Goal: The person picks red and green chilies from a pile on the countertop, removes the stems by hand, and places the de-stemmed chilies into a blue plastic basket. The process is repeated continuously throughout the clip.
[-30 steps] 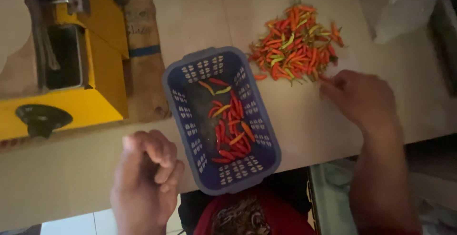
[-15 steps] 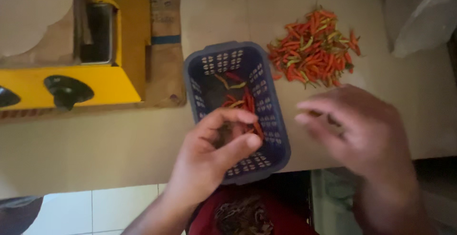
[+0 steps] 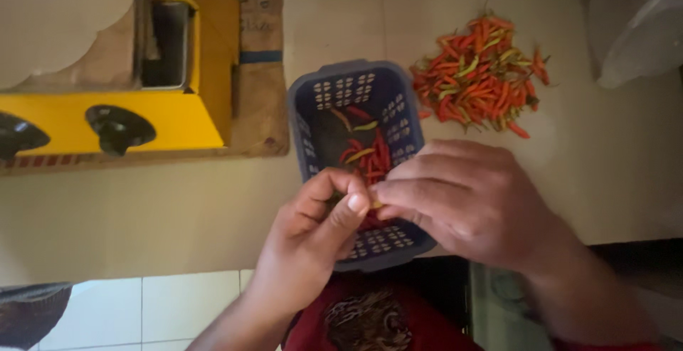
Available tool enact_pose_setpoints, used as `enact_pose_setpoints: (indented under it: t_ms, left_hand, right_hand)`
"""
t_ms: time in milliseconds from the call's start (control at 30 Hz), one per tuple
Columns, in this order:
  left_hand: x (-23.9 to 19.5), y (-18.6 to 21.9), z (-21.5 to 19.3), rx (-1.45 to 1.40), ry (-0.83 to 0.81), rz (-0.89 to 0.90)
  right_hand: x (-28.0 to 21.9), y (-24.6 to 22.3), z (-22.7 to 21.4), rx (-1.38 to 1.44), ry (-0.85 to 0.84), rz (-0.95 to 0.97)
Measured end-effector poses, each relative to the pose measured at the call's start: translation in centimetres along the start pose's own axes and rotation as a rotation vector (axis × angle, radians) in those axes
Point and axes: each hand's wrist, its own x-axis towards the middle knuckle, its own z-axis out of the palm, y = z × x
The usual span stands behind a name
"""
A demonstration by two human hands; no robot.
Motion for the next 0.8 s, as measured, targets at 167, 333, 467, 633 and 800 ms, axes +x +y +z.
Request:
enact_pose_setpoints:
  t_ms: [167, 333, 467, 633, 800]
  left_hand:
    - [0.3, -0.3, -0.5, -0.449, 0.039, -0.260]
    - [-0.4, 0.5, -2.5, -0.619, -0.028, -0.116]
    - [-0.4, 0.9, -3.2, -0.702, -0.079, 0.041]
    - [0.1, 1.0, -3.3, -0.585, 0.155, -0.011]
    - [0.4, 0.4, -2.8, -0.674, 0.054, 0.029]
  right_hand:
    - [-1.8, 0.7, 1.5, -0.163, 0.061, 0.054]
    - [-4.8, 3.6, 1.3, -0.137, 0.115, 0.227]
    - [-9.3, 7.4, -1.1, -0.281, 0.269, 0.677]
    - [-13.4, 12.5, -0.3, -0.506, -0.002, 0.988]
    - [-13.8, 12.0, 0.5, -0.418, 0.136, 1.002]
